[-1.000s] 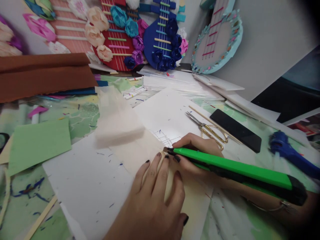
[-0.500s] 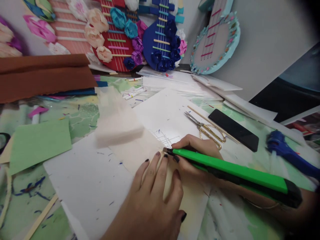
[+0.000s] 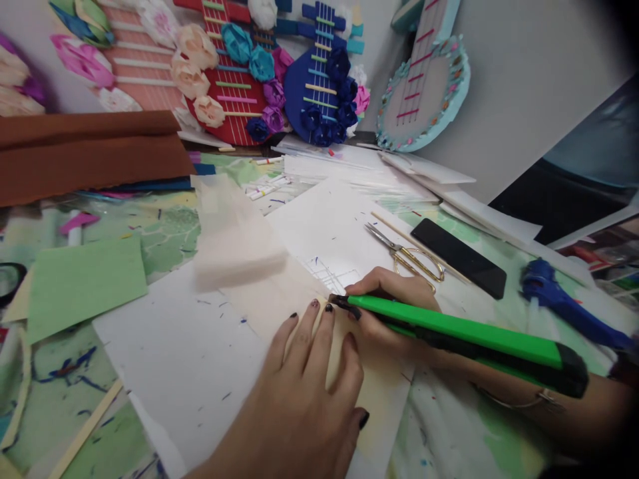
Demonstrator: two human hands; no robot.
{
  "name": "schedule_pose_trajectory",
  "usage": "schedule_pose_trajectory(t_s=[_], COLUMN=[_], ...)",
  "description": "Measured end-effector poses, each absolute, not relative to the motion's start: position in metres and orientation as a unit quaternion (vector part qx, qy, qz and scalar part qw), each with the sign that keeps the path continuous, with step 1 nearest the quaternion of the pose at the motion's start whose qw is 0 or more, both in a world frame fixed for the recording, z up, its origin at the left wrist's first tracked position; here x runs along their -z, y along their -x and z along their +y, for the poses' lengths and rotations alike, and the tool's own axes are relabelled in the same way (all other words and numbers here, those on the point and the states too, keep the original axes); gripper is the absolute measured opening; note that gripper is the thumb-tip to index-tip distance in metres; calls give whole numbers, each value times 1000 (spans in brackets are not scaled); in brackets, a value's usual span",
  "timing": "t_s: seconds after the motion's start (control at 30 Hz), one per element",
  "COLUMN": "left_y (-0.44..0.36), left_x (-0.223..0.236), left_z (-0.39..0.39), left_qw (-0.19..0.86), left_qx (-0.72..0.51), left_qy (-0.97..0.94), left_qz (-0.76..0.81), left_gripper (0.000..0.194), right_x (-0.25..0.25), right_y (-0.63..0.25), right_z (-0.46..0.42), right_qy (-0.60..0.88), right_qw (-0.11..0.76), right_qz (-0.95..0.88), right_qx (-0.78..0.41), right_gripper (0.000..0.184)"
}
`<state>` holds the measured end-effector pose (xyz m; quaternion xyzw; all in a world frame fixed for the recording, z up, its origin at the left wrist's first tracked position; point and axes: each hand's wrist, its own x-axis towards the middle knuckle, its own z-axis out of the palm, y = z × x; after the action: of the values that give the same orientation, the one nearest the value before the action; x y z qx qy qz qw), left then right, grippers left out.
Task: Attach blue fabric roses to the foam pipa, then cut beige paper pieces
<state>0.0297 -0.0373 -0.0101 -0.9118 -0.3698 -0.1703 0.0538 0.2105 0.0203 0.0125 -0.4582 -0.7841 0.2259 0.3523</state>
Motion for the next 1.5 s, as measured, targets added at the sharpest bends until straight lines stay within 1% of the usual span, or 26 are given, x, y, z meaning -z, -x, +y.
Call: schedule_pose_trajectory(t_s=[0.13, 0.3, 0.47, 0.67, 0.87, 1.07, 1.27, 1.5], left_y=[-30, -30, -30, -30, -30, -29, -29, -29], left_x=[12, 11, 8, 4, 2, 2, 2, 1], left_z=[-39, -40, -39, -37, -38, -39, -38, -38], left_qw=[48, 48, 56, 65, 69, 70, 70, 71], left_qx=[180, 165, 158, 163, 165, 162, 160, 163], left_qy=[907, 911, 913, 914, 914, 915, 914, 915], left_qz=[-378, -376, -371, -366, -364, -362, -365, -363], left_gripper=[49, 51, 51, 49, 48, 49, 48, 48], right_x=[-11, -11, -8, -10, -11, -10, -11, -13], right_y=[-211, -214, -216, -214, -214, -216, -220, -223], right_z=[20, 20, 21, 17, 15, 15, 14, 13], right_qy=[455, 445, 410, 433, 431, 432, 423, 409], right_qw=[360, 365, 376, 383, 378, 376, 364, 369], right_qz=[-786, -790, -809, -800, -808, -805, -814, -818], right_qx=[-214, -212, -187, -161, -135, -153, -162, -162], right_gripper=[15, 15, 17, 13, 13, 13, 17, 14])
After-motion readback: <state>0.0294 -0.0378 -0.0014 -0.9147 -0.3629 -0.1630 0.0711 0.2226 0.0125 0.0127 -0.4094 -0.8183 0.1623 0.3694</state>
